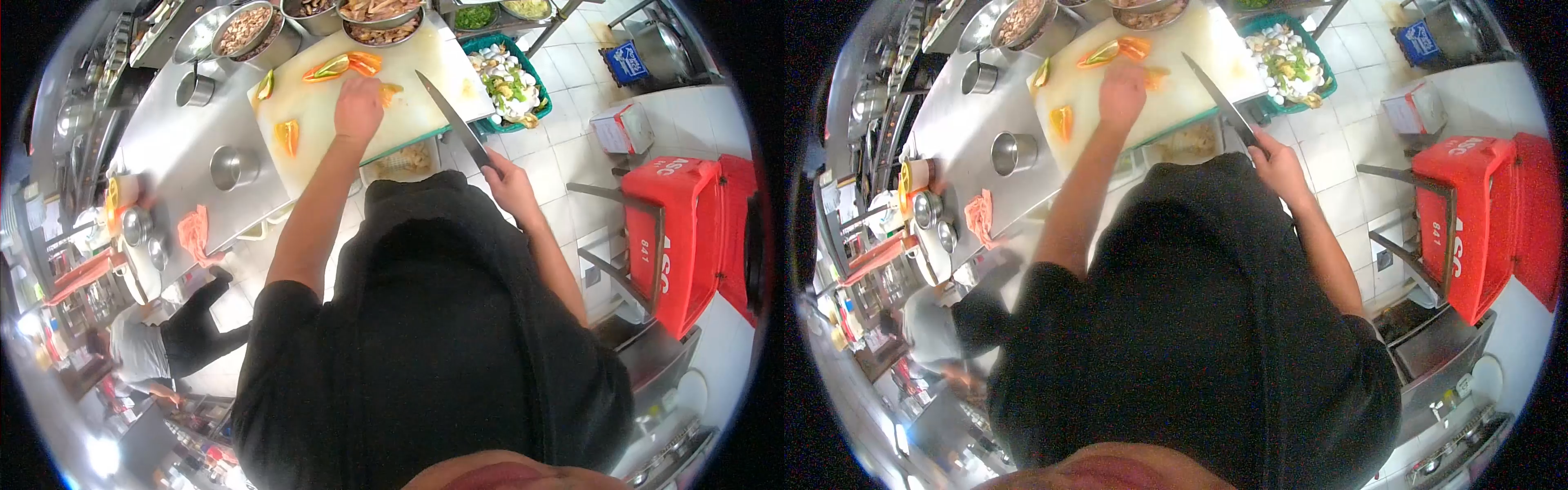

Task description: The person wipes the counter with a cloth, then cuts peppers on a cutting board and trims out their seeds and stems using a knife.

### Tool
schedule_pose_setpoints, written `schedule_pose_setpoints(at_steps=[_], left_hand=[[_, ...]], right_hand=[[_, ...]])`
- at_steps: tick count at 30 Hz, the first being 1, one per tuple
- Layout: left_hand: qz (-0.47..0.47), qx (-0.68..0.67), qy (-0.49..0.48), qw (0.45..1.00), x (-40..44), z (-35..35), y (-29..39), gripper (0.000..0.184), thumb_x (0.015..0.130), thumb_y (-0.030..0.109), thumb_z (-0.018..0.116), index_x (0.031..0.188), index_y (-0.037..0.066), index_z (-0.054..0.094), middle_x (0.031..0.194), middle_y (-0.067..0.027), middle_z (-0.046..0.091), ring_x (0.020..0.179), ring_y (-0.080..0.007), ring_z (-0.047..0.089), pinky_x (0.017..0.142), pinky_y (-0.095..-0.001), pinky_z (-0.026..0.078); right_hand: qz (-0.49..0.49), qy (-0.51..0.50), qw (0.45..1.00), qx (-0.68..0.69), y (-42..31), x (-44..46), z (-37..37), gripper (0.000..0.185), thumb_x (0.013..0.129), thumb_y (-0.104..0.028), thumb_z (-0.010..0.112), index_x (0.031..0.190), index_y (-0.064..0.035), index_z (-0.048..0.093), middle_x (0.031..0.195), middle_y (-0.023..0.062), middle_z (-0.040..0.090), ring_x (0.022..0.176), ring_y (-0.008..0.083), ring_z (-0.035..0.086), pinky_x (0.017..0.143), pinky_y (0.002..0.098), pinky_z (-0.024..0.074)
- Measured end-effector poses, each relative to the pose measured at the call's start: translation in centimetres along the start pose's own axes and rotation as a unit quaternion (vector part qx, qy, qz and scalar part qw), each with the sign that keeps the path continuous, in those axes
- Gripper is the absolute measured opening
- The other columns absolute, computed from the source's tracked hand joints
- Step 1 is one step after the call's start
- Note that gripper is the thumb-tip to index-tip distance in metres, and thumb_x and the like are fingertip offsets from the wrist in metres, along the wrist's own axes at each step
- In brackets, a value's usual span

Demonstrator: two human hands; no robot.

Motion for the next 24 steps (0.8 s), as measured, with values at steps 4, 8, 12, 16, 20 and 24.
schedule_pose_setpoints(at_steps=[4,8,12,16,20,24], left_hand=[[-0.127,-0.067,0.012,0.990,1.0,-1.2,-1.3,0.016,0.087,0.007,0.066,0.101,0.002,0.074,0.097,-0.0161,0.073,0.085,-0.0329,0.069,0.079,-0.0422,0.056],[-0.220,-0.140,0.035,0.965,0.1,-0.3,-2.5,0.013,0.085,0.007,0.069,0.095,0.003,0.075,0.088,-0.0161,0.073,0.077,-0.0308,0.071,0.074,-0.0406,0.058],[-0.310,-0.150,0.017,0.939,-1.0,-0.3,-2.3,0.014,0.086,0.009,0.069,0.096,0.003,0.076,0.089,-0.0172,0.074,0.078,-0.0298,0.073,0.074,-0.0390,0.058],[-0.308,-0.130,0.035,0.942,-1.5,-1.1,-2.6,0.014,0.086,0.009,0.069,0.096,0.002,0.076,0.089,-0.0179,0.074,0.078,-0.0303,0.073,0.074,-0.0394,0.059],[-0.290,-0.117,0.045,0.949,-2.6,-1.9,-3.7,0.015,0.086,0.008,0.069,0.097,0.003,0.076,0.090,-0.0189,0.074,0.079,-0.0317,0.073,0.075,-0.0398,0.059],[-0.259,-0.098,0.019,0.961,-2.6,-2.4,-4.1,0.017,0.087,0.010,0.066,0.100,0.003,0.076,0.089,-0.0188,0.075,0.080,-0.0309,0.074,0.075,-0.0377,0.059]], right_hand=[[-0.070,-0.026,0.996,-0.043,-1.7,-0.6,-0.2,0.047,0.097,-0.015,0.064,0.144,-0.0125,0.059,0.118,0.0259,0.070,0.106,0.0376,0.071,0.091,0.0393,0.0547],[-0.087,-0.070,0.993,-0.045,-3.0,-0.2,-0.1,0.048,0.098,-0.016,0.063,0.146,-0.0148,0.057,0.123,0.0256,0.068,0.113,0.0399,0.069,0.095,0.0411,0.0538],[-0.119,-0.117,0.986,-0.025,-3.6,1.4,1.6,0.049,0.099,-0.016,0.062,0.147,-0.0162,0.056,0.125,0.0254,0.068,0.113,0.0414,0.068,0.096,0.0417,0.0533],[-0.093,-0.102,0.988,-0.063,-1.5,2.5,1.2,0.050,0.098,-0.015,0.062,0.147,-0.0170,0.056,0.118,0.0281,0.068,0.105,0.0429,0.069,0.092,0.0427,0.0544],[-0.053,-0.123,0.986,-0.100,-2.7,1.6,-0.5,0.050,0.098,-0.015,0.062,0.147,-0.0178,0.056,0.111,0.0295,0.069,0.097,0.0442,0.070,0.088,0.0443,0.0554],[-0.151,-0.134,0.972,-0.123,-5.0,2.6,-0.1,0.049,0.098,-0.017,0.062,0.146,-0.0207,0.057,0.111,0.0262,0.070,0.098,0.0448,0.069,0.087,0.0458,0.0550]])
Point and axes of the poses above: each hand's wrist, its own x-axis towards the middle knuckle, its own z-axis out of the palm, y = z × x, the point moved 2 cm from there along x, towards the middle knuckle
